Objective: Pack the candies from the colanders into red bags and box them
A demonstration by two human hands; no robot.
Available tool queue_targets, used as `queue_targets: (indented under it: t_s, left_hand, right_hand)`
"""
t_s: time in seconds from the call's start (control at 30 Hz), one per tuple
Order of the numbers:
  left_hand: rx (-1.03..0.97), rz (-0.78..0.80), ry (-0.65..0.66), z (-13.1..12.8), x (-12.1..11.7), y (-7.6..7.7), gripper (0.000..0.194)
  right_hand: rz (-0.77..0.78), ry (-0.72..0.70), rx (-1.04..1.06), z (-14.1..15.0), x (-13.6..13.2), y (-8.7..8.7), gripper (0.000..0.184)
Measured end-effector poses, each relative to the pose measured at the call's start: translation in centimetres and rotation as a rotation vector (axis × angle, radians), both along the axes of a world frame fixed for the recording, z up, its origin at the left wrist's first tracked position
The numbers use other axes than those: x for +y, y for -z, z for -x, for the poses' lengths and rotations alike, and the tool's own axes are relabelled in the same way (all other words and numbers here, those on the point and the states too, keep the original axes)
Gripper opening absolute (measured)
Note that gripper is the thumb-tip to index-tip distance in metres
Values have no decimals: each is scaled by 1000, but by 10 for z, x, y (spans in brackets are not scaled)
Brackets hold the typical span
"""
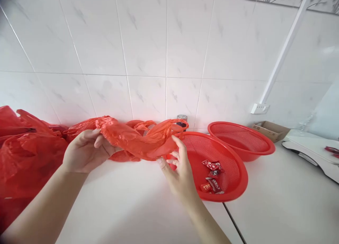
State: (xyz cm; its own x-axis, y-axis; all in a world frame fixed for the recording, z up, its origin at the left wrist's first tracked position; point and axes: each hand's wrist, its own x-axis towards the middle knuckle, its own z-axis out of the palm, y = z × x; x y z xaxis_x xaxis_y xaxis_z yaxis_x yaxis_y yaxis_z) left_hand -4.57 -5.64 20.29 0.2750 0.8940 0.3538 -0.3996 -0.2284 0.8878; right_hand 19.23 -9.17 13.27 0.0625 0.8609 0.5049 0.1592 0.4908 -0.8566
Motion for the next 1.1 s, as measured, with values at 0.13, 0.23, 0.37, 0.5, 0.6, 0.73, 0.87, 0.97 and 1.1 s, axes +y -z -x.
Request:
queue_targets:
  t_s: [0.13,0.23,0.37,0.5,0.6,0.73,0.87,0.97,1.1]
  left_hand:
    - [19,42,40,21,11,39,41]
    - [117,103,21,44,21,76,39]
    - [532,211,-120,70,27,114,40]
    - [962,76,-555,80,44,123,38]
    - [1032,-16,-958,87,73,115,41]
    - [1243,-70,-1242,116,120,95,74]
    - [1549,200,-1293,162,152,80,108]
    - [1569,378,-1241,185,165,81,94]
    - [1623,409,-1084,178,172,92,50]
  right_hand:
    - [173,-158,184,-11,1,-2,43]
    - [115,-15,241,-28,2,-1,28]
    - [12,74,348,-42,1,1,22]
    - [113,-61,254,-32,-8,6,22]
    - [204,-224,124,-9,-9,23,22]
    - [210,-233,22,28,4,78,29]
    - [225,-205,-172,53,25,142,32]
    - [311,-175,-169,60,37,168,34]
    - [389,-158,-169,61,43,176,36]
